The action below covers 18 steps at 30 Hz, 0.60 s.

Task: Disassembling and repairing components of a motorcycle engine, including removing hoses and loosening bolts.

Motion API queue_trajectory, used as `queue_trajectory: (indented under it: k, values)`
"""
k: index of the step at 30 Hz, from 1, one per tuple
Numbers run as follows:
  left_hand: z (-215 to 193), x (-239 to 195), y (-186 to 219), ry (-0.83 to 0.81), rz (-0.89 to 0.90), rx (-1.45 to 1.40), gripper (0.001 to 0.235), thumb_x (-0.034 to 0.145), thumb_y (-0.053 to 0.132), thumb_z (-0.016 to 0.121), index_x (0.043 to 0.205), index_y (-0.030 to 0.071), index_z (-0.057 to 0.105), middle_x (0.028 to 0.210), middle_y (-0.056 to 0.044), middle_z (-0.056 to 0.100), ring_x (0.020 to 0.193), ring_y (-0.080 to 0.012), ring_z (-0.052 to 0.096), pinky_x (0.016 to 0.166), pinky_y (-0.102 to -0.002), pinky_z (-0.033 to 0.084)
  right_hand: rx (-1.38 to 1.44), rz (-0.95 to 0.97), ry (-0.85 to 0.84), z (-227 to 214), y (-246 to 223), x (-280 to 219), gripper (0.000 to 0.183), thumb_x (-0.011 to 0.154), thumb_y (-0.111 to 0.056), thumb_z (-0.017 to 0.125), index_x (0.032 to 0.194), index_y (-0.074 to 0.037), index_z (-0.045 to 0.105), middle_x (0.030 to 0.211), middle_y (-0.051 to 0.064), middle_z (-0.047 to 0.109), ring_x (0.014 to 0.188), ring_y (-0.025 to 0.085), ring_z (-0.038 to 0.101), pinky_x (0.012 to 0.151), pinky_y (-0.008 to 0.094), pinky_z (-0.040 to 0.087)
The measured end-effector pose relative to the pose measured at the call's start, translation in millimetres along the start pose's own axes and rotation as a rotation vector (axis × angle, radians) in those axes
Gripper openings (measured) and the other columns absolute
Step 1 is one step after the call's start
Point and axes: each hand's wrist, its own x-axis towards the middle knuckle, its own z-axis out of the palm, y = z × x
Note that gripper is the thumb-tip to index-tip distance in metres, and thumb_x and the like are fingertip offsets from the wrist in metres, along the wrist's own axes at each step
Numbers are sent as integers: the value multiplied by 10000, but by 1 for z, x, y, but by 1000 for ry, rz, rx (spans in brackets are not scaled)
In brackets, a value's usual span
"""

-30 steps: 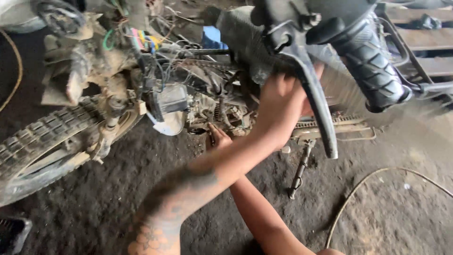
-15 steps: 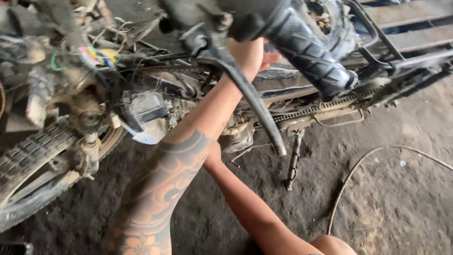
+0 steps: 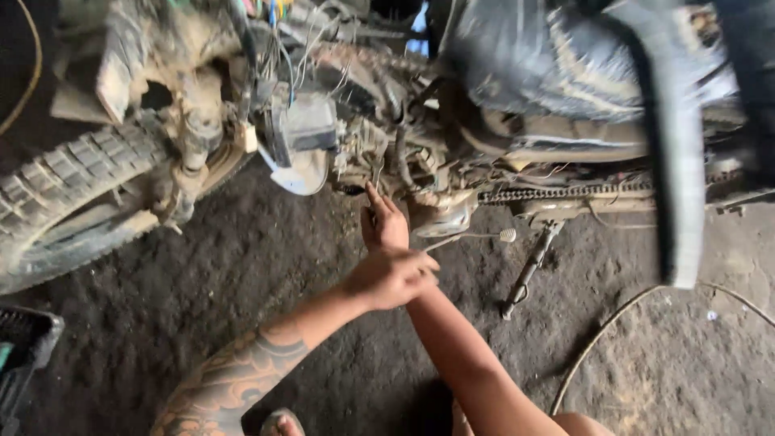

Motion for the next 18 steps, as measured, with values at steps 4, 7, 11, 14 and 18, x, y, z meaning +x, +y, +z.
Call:
queue_trajectory:
  k: [4, 7, 11, 14, 18]
  values:
    - [8, -46, -60, 221, -44, 52, 139, 916, 144, 706, 1055, 145, 708, 922, -26, 757, 831, -239, 744, 701, -352, 608, 442, 48, -127, -12, 2, -7, 619, 947, 11, 581, 1540, -155, 521, 1425, 172, 620, 1346, 347, 546, 1094, 413, 461]
    - [4, -43, -64, 483, -46, 130, 76, 892, 200, 699, 964, 200, 721, 755, 74, 690, 581, -124, 650, 610, -268, 551, 538, 116, -160, -45, -13, -1, 582, 899, 19, 549, 1478, -30, 559, 1284, 265, 646, 1188, 394, 603, 1046, 535, 453]
    - [-31, -21, -67, 605, -286, 93, 147, 903, 135, 679, 1043, 95, 655, 877, -102, 687, 760, -307, 703, 627, -352, 564, 680, 314, -70, -51, -22, 15, 321, 1004, 16, 478, 1220, 13, 715, 584, 60, 538, 520, 143, 511, 529, 306, 487]
    - [-55, -14, -100, 369, -95, 474, 370, 789, -15, 718, 1146, 64, 657, 1423, -137, 548, 1205, -393, 621, 975, -480, 551, 723, 351, -81, -46, -19, 20, 304, 1027, 16, 450, 1187, 22, 709, 544, 59, 510, 447, 128, 504, 450, 286, 435]
    - [-72, -3, -109, 180, 16, 914, 253, 921, -27, 638, 1163, 45, 618, 1577, -68, 410, 814, -281, 661, 683, -370, 619, 731, 312, -41, -38, -20, 19, 295, 1000, 43, 444, 1121, 37, 713, 515, 58, 481, 430, 136, 498, 448, 268, 439]
